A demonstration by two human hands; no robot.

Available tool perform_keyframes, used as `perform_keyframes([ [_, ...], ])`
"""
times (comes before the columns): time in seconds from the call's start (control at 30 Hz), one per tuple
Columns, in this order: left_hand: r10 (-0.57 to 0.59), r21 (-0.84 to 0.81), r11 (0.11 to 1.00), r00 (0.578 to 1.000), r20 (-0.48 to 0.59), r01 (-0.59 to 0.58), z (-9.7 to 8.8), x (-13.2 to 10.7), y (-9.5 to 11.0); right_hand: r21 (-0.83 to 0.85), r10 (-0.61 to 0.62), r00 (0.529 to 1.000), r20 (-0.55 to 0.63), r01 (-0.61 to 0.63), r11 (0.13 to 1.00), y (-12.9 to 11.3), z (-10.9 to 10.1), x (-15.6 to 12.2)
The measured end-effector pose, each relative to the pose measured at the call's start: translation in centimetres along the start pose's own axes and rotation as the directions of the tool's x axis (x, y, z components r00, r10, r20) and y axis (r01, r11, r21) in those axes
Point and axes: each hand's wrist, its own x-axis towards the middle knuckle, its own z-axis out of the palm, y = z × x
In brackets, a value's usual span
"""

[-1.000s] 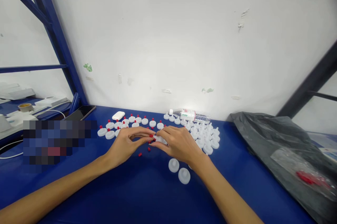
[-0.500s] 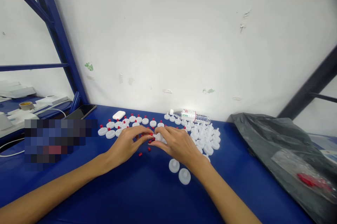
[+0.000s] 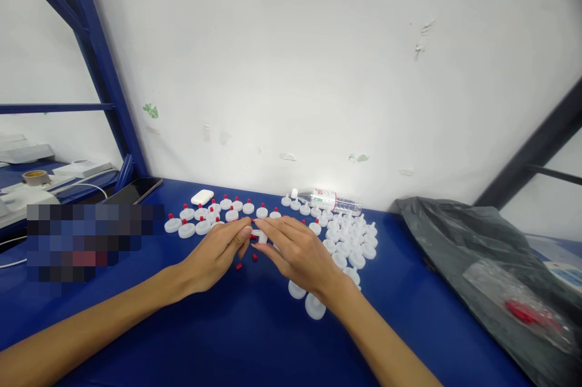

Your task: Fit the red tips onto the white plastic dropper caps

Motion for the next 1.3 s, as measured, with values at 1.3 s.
perform_keyframes([
  [1.3,0.082,0.157,0.985,0.993,-0.09,-0.068,-0.3,0.2,-1.5,-0.186,0.416,0.906,-0.07,-0.422,0.887,3.6,-3.7,-1.1],
])
